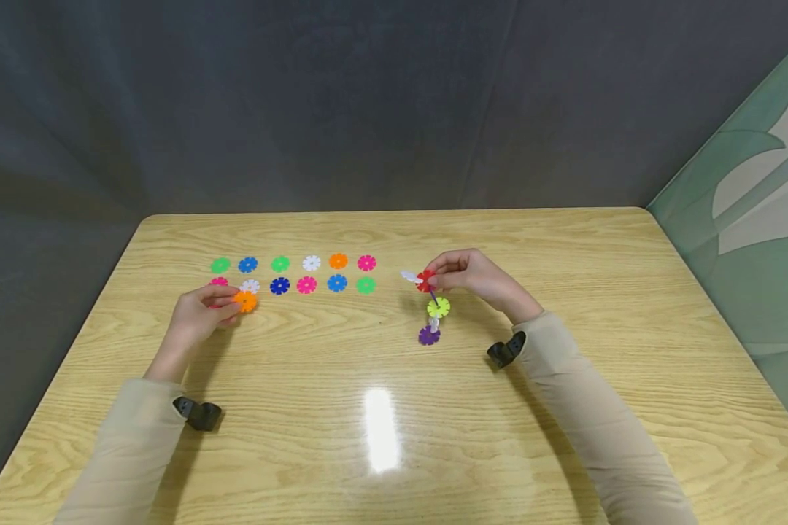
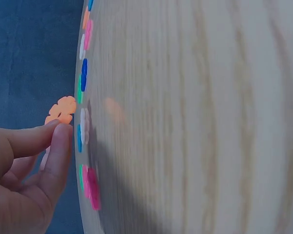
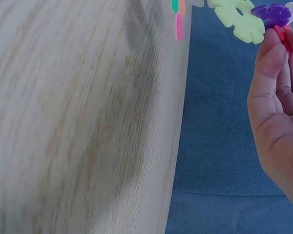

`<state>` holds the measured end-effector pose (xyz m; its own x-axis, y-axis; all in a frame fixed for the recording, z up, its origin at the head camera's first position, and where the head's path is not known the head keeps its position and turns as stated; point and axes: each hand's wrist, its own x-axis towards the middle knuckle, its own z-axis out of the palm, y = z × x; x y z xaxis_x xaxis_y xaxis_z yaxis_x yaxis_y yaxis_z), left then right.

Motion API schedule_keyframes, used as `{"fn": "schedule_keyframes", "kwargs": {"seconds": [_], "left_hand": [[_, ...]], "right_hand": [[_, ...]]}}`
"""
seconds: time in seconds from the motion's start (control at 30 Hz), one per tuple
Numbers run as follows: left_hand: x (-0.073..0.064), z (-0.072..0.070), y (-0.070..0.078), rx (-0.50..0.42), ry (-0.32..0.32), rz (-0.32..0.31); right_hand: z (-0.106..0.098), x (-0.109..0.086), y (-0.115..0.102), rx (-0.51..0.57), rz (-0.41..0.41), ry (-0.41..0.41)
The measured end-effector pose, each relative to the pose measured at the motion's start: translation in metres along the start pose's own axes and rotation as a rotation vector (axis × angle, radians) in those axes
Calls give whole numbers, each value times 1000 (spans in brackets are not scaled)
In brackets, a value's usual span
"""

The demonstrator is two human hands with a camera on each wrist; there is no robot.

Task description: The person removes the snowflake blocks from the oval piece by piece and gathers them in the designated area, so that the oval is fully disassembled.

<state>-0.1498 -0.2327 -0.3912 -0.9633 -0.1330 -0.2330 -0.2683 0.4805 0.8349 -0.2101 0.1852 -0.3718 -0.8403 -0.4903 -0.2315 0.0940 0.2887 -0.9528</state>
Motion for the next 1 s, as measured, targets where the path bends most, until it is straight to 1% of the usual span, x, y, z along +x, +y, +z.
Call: {"fn": "schedule_keyframes", "kwargs": {"seconds": [0.17, 0.27, 0.4, 0.6, 1.0], "left_hand": [[1, -1, -1, 2, -33, -7], [1, -1, -2, 9, -60, -28], [1, -1, -4, 21, -80, -59], [3, -2, -5, 30, -82, -84], [2, -3, -5, 61, -98, -78]], "right_hand": [[0, 0, 0, -2, -1, 2], [-1, 0, 0, 0, -2, 2], [-1, 0, 0, -2, -2, 4], [-1, -1, 0, 1, -8, 3], [-1, -1, 1, -5, -9, 5]]}}
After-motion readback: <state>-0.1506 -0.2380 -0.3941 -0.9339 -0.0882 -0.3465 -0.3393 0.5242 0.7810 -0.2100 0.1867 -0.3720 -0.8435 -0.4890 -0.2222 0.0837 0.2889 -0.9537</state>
